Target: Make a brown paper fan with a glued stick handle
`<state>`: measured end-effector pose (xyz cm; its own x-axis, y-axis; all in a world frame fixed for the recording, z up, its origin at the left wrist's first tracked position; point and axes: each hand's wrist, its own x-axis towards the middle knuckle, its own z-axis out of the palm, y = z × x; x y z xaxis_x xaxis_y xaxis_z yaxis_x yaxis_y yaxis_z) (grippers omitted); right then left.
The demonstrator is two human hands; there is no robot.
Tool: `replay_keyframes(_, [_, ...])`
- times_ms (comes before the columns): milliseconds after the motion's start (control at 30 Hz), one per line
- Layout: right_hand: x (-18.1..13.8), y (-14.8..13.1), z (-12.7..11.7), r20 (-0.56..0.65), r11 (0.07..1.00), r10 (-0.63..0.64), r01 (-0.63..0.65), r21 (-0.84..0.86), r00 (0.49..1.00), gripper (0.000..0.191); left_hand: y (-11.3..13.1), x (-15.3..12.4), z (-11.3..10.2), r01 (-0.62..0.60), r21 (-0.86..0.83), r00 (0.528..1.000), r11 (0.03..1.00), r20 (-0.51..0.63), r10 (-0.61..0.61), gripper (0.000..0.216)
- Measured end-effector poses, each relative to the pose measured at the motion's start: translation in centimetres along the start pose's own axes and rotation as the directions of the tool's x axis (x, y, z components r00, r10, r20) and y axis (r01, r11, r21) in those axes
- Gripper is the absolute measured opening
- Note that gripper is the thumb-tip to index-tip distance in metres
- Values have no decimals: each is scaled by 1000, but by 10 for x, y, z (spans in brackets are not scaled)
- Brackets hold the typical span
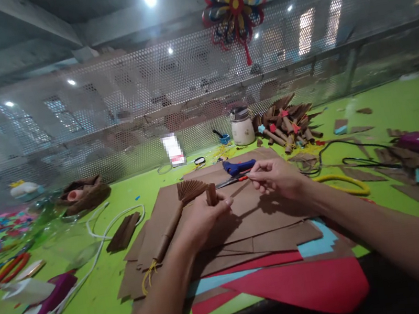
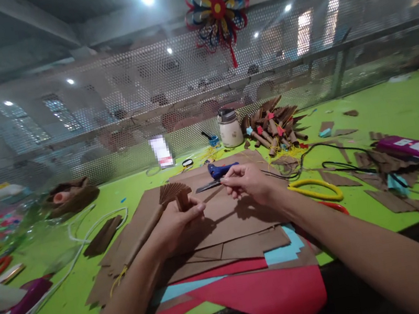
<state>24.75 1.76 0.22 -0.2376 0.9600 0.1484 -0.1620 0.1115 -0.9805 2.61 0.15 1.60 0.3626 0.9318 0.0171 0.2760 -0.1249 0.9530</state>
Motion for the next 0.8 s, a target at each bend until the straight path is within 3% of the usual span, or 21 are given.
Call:
replay_keyframes(233, [-2, 2, 1, 125, 988, 135, -143, 56, 983, 24, -10, 4, 9, 134, -366, 990, 921, 79, -113, 28])
replay_keyframes(467, [-7, 5, 14, 123, 982, 187, -185, -31, 975, 26, -4, -4, 19, 254, -320, 907, 913, 406, -110, 31])
replay_keyframes(800, [-3, 12, 14, 170, 996, 68, -77, 47, 983, 31, -8, -2, 16, 228, -284, 949, 931, 278, -148, 31])
